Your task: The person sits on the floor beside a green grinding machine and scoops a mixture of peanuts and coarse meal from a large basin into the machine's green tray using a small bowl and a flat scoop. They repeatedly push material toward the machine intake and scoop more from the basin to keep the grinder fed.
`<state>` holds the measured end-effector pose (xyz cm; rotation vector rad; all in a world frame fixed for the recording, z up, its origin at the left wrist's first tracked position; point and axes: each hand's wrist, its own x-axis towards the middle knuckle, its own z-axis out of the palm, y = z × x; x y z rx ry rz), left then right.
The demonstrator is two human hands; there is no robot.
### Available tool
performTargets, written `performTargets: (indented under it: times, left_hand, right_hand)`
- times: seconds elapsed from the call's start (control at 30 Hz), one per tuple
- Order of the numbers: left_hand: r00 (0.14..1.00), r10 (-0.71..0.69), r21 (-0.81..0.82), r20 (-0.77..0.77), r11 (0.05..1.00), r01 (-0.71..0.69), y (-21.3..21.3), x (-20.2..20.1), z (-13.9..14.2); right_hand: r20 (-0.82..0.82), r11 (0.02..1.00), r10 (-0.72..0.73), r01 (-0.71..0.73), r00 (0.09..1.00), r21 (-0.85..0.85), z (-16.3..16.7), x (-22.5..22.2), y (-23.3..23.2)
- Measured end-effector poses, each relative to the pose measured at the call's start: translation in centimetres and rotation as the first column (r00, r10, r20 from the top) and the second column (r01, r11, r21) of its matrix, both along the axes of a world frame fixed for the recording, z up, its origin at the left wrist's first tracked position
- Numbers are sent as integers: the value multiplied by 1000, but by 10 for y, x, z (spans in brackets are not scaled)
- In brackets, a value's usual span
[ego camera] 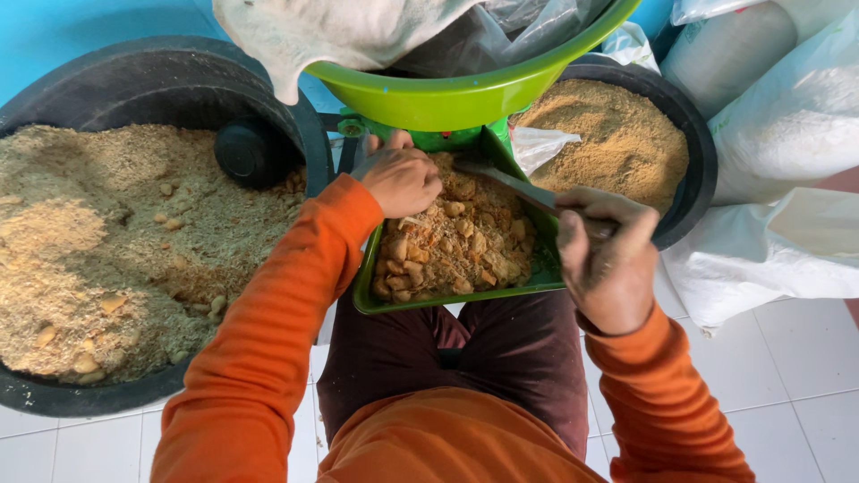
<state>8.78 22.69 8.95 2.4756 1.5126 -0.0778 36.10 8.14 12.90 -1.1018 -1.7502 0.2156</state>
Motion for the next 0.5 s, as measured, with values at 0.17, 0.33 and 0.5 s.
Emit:
performTargets:
  times: [0.17,0.33,0.5]
  left_hand:
    - [999,2,120,32,993,-6,-7,-11,-6]
    - [1000,7,123,9,992,-9,-2,-12,-15]
    - [999,32,45,15,998,-32,3,-11,-19]
  right_hand:
    - [-95,996,10,-2,995,86,-13,-10,0]
    - [-3,997,18,-17,1000,75,-21,-16,-1]
    - [-71,997,27,-22,997,70,-24,-17,-3]
